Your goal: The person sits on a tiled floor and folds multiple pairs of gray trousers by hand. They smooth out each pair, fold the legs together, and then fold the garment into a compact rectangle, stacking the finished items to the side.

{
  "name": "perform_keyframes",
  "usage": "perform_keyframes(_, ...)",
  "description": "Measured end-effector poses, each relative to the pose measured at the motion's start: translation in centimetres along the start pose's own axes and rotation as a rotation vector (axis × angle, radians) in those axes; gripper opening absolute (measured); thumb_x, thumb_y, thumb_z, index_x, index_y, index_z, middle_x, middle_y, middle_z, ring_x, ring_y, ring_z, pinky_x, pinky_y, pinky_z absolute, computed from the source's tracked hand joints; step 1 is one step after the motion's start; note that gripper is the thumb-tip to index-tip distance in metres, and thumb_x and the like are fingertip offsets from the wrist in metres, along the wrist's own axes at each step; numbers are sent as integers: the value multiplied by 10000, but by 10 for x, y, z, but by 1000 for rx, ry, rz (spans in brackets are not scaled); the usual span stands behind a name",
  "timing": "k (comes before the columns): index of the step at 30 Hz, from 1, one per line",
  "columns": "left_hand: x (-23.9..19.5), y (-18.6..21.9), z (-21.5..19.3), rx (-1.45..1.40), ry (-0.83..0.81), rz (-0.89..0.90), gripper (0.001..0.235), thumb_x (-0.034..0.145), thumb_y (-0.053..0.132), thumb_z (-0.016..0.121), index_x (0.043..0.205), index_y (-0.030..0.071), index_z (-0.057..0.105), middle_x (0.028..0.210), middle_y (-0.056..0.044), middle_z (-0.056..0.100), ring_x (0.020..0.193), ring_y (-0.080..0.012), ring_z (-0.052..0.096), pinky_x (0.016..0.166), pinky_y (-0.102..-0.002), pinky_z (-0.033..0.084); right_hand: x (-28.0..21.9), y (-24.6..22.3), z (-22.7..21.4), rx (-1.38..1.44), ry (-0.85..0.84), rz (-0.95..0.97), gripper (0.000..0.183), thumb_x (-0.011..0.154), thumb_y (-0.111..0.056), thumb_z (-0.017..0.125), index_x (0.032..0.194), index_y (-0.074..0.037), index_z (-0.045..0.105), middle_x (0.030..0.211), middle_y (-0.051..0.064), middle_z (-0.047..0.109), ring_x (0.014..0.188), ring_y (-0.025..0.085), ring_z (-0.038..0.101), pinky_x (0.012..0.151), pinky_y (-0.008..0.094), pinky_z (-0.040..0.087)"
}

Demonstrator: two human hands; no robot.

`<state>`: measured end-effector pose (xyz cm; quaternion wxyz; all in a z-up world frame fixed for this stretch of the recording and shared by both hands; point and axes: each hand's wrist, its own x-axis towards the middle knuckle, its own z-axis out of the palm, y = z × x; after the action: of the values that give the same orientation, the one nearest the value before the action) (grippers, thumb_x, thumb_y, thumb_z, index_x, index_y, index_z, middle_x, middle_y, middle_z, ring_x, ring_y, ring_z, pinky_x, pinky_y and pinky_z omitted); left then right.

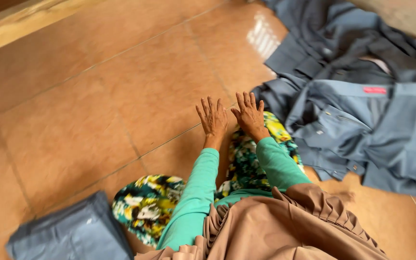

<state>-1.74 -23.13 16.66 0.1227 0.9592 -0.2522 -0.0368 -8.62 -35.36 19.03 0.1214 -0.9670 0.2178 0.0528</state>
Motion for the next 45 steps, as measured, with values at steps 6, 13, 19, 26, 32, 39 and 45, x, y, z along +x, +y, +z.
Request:
perform_keyframes(6, -1, 118, 26, -13, 52, 311, 457, 1052, 346, 415, 1470, 199, 524, 1556, -185, 465, 1517, -386, 311, 1231, -639, 85, -33, 109, 2, -27, 213, 162, 623, 1100, -493, 398, 1630, -178, 308, 1605, 201, 404, 1505, 387, 336, 1143, 654, 248)
perform_keyframes(13, -18, 199, 80, -128, 208, 613, 377, 969, 371, 532, 1292, 200, 623, 1263, -143, 621, 1199, -305, 577, 1051, -511, 383, -81, 208, -19, -71, 786, 158, 315, 1018, -307, 654, 1332, -296, 674, 1253, -51, 698, 1156, 131, 642, 951, 327, 424)
perform_keyframes(19, -46, 238, 90, -192, 125, 732, 338, 946, 398, 595, 1229, 213, 584, 964, -29, 552, 729, -260, 668, 672, -431, 483, -123, 319, -71, 112, 962, 186, 305, 924, -33, 742, 1162, -222, 776, 1145, 64, 720, 1037, 297, 679, 861, 409, 521)
perform_keyframes(26, -52, 258, 137, -375, -465, 401, 600, 924, 448, 676, 1399, 124, 503, 1316, -173, 538, 880, -460, 733, 774, -572, 594, -149, 467, -78, 47, 783, 676, 369, 921, -167, 835, 1230, -330, 713, 1325, 76, 502, 1180, 362, 542, 874, 517, 499)
perform_keyframes(32, -37, 260, 63, -899, -589, 205, 270, 937, 274, 710, 1137, 93, 708, 764, -111, 697, 588, -209, 739, 551, -306, 577, -139, 458, -91, 416, 688, 564, 377, 926, -59, 704, 1149, -356, 768, 1052, 84, 572, 1013, 346, 653, 918, 446, 516)
perform_keyframes(39, 20, 224, -62, -1250, -448, 165, 241, 937, 262, 747, 1126, 116, 720, 781, -177, 758, 648, -136, 738, 522, -190, 565, -90, 311, -156, 499, 675, 168, 341, 953, -26, 692, 1149, -278, 812, 998, 81, 556, 954, 336, 641, 869, 420, 516)
perform_keyframes(45, 41, 156, -86, -1227, -148, 334, 242, 936, 221, 791, 1126, 79, 741, 1011, -115, 727, 955, -181, 742, 797, -287, 625, -78, 141, -170, 427, 516, -166, 269, 885, -334, 796, 982, -87, 748, 998, 142, 649, 876, 419, 682, 722, 494, 546)
